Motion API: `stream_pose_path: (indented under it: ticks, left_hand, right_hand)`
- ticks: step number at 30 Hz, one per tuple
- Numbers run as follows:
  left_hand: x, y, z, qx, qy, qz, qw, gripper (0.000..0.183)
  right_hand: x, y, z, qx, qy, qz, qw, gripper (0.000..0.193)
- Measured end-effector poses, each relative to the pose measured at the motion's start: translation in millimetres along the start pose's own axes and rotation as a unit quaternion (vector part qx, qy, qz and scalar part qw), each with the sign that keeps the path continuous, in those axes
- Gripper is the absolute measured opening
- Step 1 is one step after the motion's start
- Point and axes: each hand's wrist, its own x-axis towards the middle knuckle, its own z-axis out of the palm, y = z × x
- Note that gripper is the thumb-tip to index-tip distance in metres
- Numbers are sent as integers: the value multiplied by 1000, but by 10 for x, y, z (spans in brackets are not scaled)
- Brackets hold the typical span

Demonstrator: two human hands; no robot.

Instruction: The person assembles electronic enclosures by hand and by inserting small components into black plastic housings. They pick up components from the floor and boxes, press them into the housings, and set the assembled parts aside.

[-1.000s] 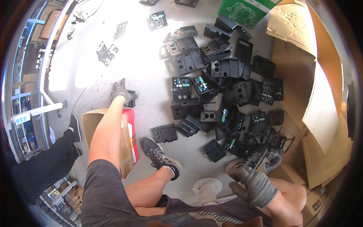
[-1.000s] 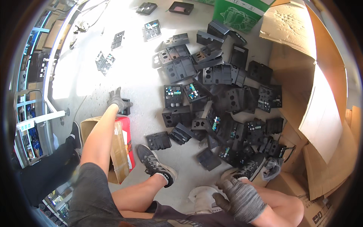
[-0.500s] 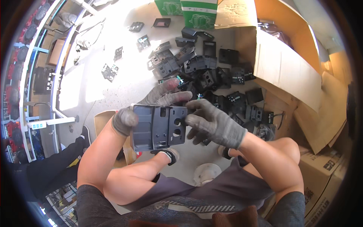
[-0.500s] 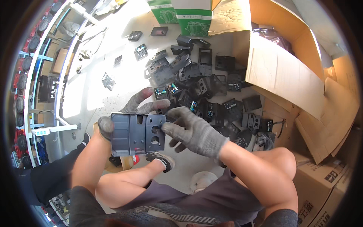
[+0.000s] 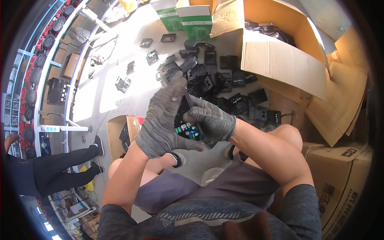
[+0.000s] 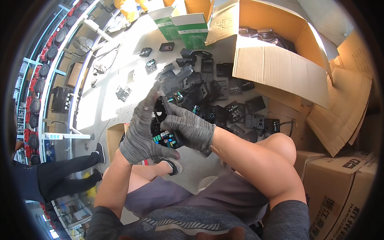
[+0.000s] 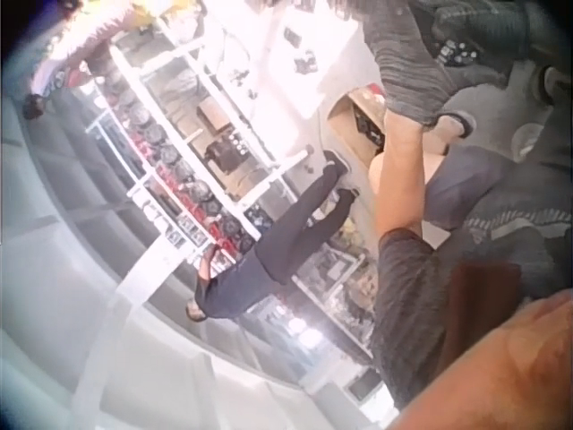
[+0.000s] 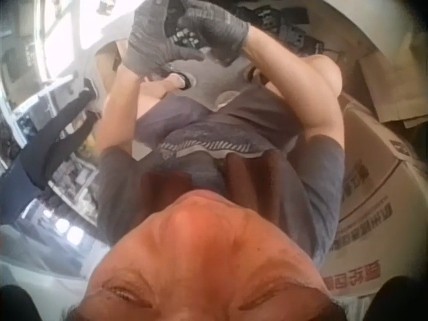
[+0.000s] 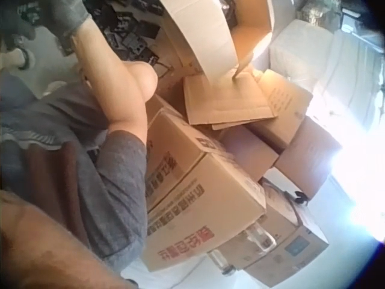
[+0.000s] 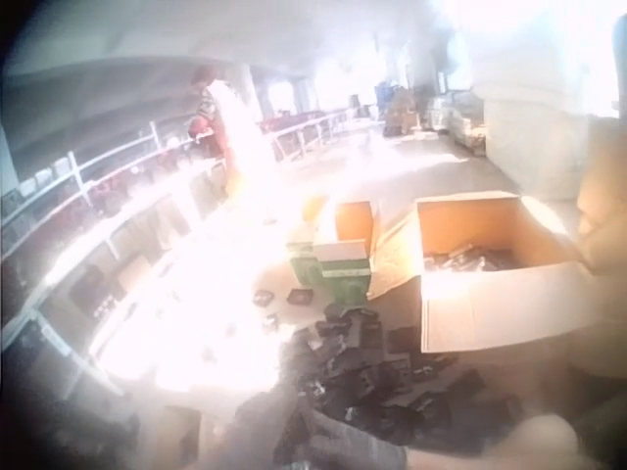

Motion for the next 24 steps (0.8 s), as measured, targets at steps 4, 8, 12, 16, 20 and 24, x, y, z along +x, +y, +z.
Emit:
stream_pose_path:
  ticks: [4,8,12,16,20,24]
  left_hand:
    - [-10,-27,293,-386,252,-110,881,104]
    - [-73,-235,390,-724,122,-243,634,67]
    - [-96,-272,597,-601,132,-274,739,62]
    - [4,-270,601,-678,130,-317,650,60]
    - [-39,-329,500,-715,112,-318,613,58]
    - [-96,-389,273,-537,24,-303,787,70]
  right_hand:
    - [1,-63,-35,117,54,-68,989,42]
    - [16,-131,-20,108,79,-159,978,45]
    - [-39,-77,-40,58,142,-178,972,49]
    - [10,-29,-31,32,164,-207,964,41]
    - [-72,-236,15,-122,192,-140,964,36]
    - [-124,-470,-139,-312,278,-145,897,28]
